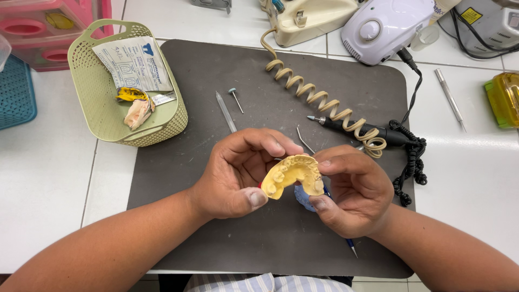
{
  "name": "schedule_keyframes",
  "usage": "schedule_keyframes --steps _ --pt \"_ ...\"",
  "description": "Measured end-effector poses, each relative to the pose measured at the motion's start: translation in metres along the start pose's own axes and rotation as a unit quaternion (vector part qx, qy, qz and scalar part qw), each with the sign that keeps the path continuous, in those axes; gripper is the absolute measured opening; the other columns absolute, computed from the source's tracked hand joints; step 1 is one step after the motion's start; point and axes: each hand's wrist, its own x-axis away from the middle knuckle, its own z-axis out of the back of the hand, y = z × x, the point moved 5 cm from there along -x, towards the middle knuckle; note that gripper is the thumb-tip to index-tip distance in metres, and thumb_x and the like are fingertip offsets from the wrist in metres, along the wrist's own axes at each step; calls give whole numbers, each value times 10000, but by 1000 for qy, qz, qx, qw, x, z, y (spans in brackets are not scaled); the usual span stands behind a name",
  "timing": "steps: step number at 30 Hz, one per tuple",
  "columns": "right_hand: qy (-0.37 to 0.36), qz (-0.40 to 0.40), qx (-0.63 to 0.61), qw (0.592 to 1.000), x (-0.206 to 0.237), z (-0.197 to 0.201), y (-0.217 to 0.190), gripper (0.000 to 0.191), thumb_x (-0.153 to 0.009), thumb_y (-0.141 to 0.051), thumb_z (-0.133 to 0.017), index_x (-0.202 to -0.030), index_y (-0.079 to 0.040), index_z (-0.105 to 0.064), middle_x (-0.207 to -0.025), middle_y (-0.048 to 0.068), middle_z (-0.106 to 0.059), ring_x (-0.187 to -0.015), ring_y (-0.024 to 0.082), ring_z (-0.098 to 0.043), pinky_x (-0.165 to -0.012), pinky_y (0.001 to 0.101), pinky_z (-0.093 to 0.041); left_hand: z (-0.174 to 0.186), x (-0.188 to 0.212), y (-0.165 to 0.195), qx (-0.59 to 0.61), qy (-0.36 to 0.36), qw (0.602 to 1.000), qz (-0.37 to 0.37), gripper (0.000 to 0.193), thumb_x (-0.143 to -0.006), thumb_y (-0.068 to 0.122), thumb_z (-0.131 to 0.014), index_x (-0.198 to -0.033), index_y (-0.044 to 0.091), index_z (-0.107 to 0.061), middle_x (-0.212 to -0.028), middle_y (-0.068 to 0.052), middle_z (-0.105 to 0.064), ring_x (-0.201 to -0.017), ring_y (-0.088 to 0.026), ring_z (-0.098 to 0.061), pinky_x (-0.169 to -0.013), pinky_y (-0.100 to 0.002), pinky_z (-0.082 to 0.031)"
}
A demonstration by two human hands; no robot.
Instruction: The person uses a rotary dental handpiece to grind and smooth a yellow denture and a blue dental impression. They repeatedly switch between the two objects, rotating them in hand and applying the tool to different surfaces. The person also inspects the denture by hand between grinding steps.
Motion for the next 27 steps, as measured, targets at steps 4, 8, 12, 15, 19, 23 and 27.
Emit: schedule_keyframes --steps 4,8,12,15,19,23,27 --pt "5 -52 -54 997 5 5 4 387 -1009 -48 -641 -1364 38 -514 -1266 171 -605 -1107 144 -652 -944 268 -567 -7 -4 3 -66 -5 998 -13 505 -915 135 -856 -1317 49 -563 -1306 -100 -560 -1247 -180 -591 -1143 -339 -496" --pt "41 -113 -124 985 8 11 10 324 -1083 -70 -586 -1375 69 -585 -1231 145 -625 -1034 108 -628 -905 241 -536 -11 -5 0 -207 27 977 33 658 -799 99 -897 -1357 47 -552 -1344 -94 -551 -1177 -156 -624 -1023 -305 -553" --pt "37 -143 -99 984 11 10 11 304 -1088 -56 -542 -1356 75 -597 -1262 140 -638 -1080 126 -631 -1004 292 -534 -20 -3 1 -359 35 932 -42 666 -769 118 -961 -1282 84 -537 -1296 -67 -534 -1021 -94 -620 -861 -234 -566" --pt "25 -170 -84 982 13 8 9 312 -1073 -73 -553 -1342 77 -600 -1220 139 -652 -1033 114 -655 -879 261 -561 -24 0 -3 -326 27 943 -71 657 -821 179 -974 -1248 108 -478 -1247 -51 -477 -1090 -103 -578 -988 -243 -573" --pt "13 -198 -66 978 11 5 8 335 -1078 -86 -560 -1359 88 -612 -1127 127 -690 -937 91 -647 -808 239 -548 -23 3 -3 -392 36 916 -79 675 -761 228 -990 -1171 93 -471 -1181 -63 -497 -1003 -109 -595 -895 -236 -571" --pt "24 -271 -174 947 9 -1 14 349 -1076 -100 -528 -1356 104 -569 -1136 161 -703 -1014 163 -716 -886 311 -608 -24 2 2 -474 61 873 -101 677 -698 283 -1012 -1095 100 -495 -1111 -57 -536 -913 -102 -584 -768 -220 -536" --pt "67 -337 -338 876 10 -7 24 367 -1061 -74 -544 -1363 135 -542 -1153 196 -685 -1023 209 -711 -895 366 -607 -25 0 6 -507 74 852 -108 660 -692 317 -1011 -1068 107 -510 -1058 -42 -551 -897 -105 -578 -757 -221 -517"
